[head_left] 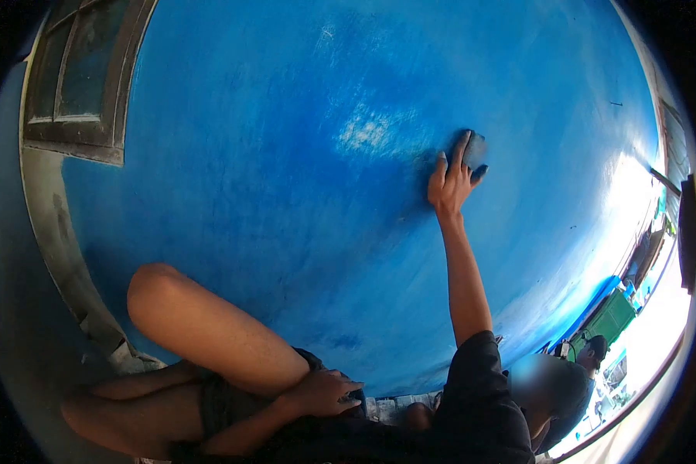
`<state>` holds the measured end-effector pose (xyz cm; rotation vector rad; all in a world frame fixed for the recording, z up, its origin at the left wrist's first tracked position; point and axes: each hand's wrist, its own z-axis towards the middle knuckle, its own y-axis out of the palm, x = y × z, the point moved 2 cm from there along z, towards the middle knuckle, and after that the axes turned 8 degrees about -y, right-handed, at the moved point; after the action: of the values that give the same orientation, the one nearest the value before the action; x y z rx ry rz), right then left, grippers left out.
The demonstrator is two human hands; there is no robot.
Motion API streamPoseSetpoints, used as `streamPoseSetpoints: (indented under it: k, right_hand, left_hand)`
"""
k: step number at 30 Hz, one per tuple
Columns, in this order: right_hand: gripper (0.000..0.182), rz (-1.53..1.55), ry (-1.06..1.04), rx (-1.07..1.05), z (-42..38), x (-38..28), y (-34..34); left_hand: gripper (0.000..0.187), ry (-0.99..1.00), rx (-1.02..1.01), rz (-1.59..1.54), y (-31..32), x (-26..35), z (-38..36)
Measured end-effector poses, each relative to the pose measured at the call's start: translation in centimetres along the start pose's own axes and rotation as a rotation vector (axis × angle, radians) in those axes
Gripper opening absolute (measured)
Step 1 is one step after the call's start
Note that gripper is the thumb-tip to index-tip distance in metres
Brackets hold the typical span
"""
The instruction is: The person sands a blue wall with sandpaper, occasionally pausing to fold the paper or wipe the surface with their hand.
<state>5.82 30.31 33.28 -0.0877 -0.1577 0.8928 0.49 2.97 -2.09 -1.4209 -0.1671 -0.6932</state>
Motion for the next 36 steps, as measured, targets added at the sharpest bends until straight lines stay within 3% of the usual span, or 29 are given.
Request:
streamPoseSetpoints:
  k: [1,4,5,6,8,9,10,12,13,14,16,17,21,23,27,30,33,36]
  right_hand:
    - [0.077,0.002,0.0,-0.005,-0.2,-0.2,0.1]
    - [0.072,-0.226,-0.345,-0.057,-1.0,-1.4,-0.1]
    - [0.073,-0.317,-0.461,0.088,-0.5,-0.4,-0.2]
    - [0.073,-0.316,-0.46,0.089,0.1,-0.2,-0.6]
    - [0.074,0.004,0.099,-0.118,0.8,1.1,-1.0]
    - [0.074,-0.101,-0.061,0.099,0.3,1.3,0.8]
    - [0.074,-0.107,-0.058,0.095,-0.2,0.6,0.4]
    - [0.074,-0.186,-0.46,-0.04,-0.7,-1.6,-0.2]
    - [0.072,-0.305,-0.624,0.151,0.1,-1.7,-0.5]
    - [0.072,-0.303,-0.619,0.154,0.7,-1.2,-0.6]
    - [0.07,-0.022,0.109,0.049,1.9,0.7,-0.9]
    - [0.069,0.075,0.229,0.004,2.0,0.8,-1.1]
    - [0.07,0.169,0.13,0.2,1.9,1.0,0.3]
    - [0.07,-0.011,0.073,0.322,1.5,2.3,0.8]
    - [0.068,-0.196,0.035,0.197,1.3,4.1,-0.2]
    - [0.071,-0.279,-0.11,0.236,1.5,7.9,0.4]
    - [0.072,-0.27,-0.107,0.126,2.0,9.4,1.0]
    - [0.074,-0.154,-0.151,0.177,1.8,9.3,2.1]
  left_hand:
    - [0.059,-0.026,-0.04,-0.008,0.0,0.0,0.1]
    - [0.058,-0.038,-0.049,-0.023,-0.8,0.6,-0.2]
    - [0.058,-0.038,-0.047,-0.019,-0.6,0.2,-0.1]
    - [0.058,0.011,0.008,0.003,-0.4,0.2,0.0]
    - [0.057,0.055,0.059,0.014,0.0,0.2,-0.2]
    - [0.055,-0.022,-0.001,-0.004,-1.4,1.2,-0.4]
    - [0.053,-0.095,-0.065,-0.02,-2.1,1.7,-0.6]
    - [0.053,-0.068,-0.045,-0.01,-1.3,1.5,-0.5]
    - [0.053,-0.05,-0.019,0.002,-1.3,1.3,-0.4]
    - [0.053,-0.054,-0.02,0.007,-1.4,1.0,-0.5]
    - [0.053,-0.033,0.001,0.023,-1.4,1.2,-0.6]
    - [0.053,-0.038,0.003,0.015,-1.4,1.3,-0.6]
    - [0.053,-0.036,-0.021,0.006,-1.2,0.8,-0.4]
    - [0.055,-0.018,0.006,-0.03,-0.3,0.5,-0.5]
    - [0.053,-0.009,0.035,0.099,1.0,0.1,0.6]
    - [0.052,-0.029,0.055,0.06,0.8,0.6,0.1]
    - [0.051,-0.025,0.057,0.009,1.1,0.1,0.0]
    - [0.049,-0.002,0.063,0.018,0.9,0.2,0.0]
